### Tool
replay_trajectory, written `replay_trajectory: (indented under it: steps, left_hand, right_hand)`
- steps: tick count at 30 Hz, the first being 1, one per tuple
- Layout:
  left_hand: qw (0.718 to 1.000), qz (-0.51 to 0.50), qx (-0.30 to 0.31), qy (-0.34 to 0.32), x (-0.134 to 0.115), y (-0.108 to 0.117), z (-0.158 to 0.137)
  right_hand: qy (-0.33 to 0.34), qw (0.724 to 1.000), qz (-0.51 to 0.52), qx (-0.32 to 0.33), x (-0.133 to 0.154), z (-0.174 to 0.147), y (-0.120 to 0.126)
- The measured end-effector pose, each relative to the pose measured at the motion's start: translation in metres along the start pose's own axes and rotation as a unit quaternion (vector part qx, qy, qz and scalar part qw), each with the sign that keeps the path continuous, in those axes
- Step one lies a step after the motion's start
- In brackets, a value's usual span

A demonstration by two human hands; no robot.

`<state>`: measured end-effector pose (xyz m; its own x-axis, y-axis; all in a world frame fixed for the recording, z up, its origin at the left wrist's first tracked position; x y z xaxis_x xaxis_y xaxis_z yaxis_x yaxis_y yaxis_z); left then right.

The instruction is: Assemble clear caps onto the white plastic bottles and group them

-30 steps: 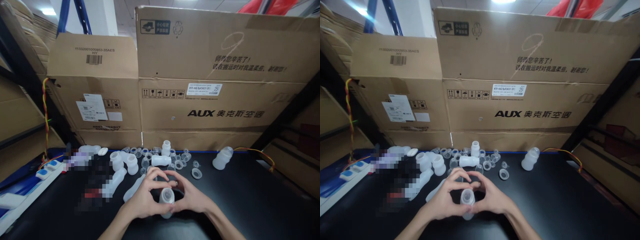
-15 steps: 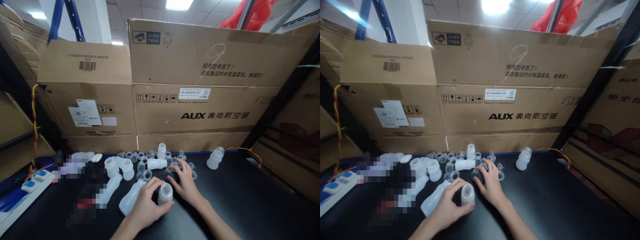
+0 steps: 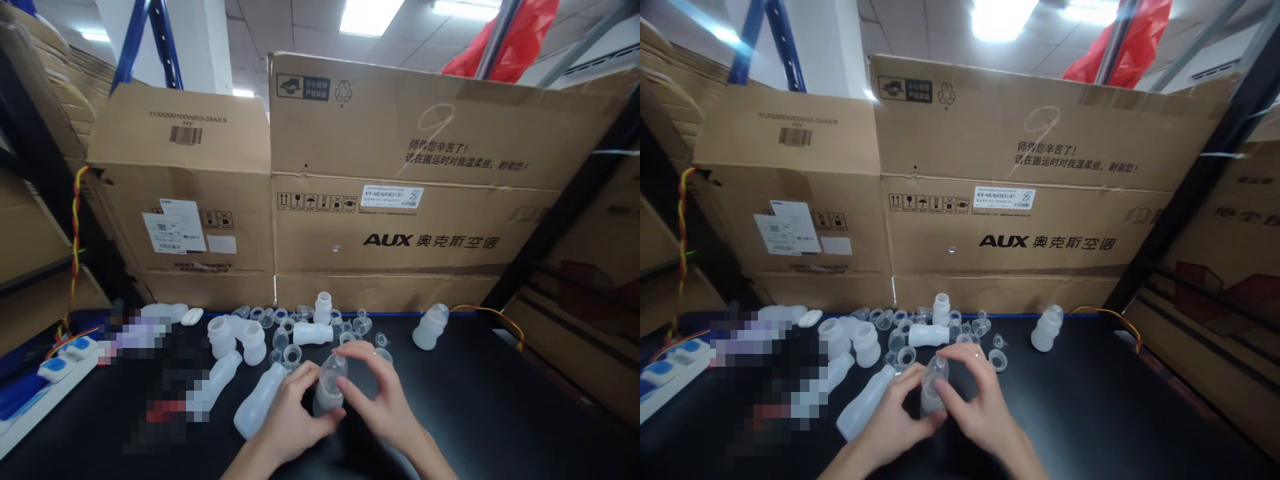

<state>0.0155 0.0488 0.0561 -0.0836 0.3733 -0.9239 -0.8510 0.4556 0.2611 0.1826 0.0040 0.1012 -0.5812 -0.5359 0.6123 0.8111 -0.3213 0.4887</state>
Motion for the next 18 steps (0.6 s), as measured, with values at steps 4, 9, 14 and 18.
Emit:
replay_trajectory:
  steps: [4,9,14,18]
  left_hand:
    - [1.000,-0.013,0.009,-0.006,0.000,0.000,0.000]
    - [0.999,-0.052,0.000,0.010,-0.003,0.000,0.001]
    - [0.973,-0.190,0.082,0.104,0.010,-0.002,0.003]
    - [0.965,-0.220,0.072,0.125,0.019,-0.007,0.004]
  right_hand:
    - [0.000,0.997,0.019,0.078,0.000,-0.001,-0.009]
    - [-0.009,0.989,0.053,0.137,-0.004,-0.004,-0.006]
    - [-0.052,0.974,0.117,0.185,-0.010,-0.005,-0.009]
    - [-0.034,0.982,0.092,0.163,-0.014,-0.005,-0.012]
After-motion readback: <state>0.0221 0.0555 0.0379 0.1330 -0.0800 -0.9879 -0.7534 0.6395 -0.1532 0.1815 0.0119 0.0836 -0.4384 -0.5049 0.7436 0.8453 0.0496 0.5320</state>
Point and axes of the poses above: each hand's wrist, its own z-axis towards the middle knuckle, its own y-axis out of the back of the hand, x = y × z, the point moved 5 cm from there along z, towards the middle knuckle, and after that the axes turned 11 degrees about -z, right-handed, at the moved point
